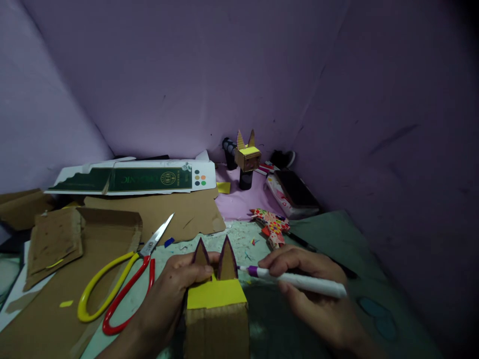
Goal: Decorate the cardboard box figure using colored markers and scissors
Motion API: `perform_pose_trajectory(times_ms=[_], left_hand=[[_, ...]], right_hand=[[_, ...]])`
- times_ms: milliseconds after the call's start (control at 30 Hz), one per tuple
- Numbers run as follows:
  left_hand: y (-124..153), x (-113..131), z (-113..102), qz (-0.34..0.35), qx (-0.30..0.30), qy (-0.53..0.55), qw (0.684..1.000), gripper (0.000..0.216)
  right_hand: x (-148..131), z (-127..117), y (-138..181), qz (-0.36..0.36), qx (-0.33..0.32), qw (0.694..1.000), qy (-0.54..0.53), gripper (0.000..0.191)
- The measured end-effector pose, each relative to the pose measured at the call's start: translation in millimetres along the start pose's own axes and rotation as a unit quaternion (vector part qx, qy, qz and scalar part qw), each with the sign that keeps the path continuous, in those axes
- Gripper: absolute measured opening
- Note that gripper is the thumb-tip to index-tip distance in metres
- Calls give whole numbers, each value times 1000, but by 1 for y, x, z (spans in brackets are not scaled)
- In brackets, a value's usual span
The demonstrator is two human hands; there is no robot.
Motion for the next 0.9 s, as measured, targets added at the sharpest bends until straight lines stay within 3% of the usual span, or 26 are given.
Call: perform_pose_trajectory(times_ms=[367,900], left_hand=[[2,0,1,-2,4,-12,1000,20],[0,1,0,1,0,-18,1000,23]], right_hand=[[0,1,-1,11,-33,999,2,15],[0,0,-2,7,-23,999,-22,18]])
Point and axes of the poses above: each hand's wrist, its own y-axis away from the middle knuckle, its own z-axis out of the palm, x = y × z, the point moved 4 cm from there along -y, towards the middle knuckle, and after that the axes turned 9 degrees about -z, right-handed, at the moved point
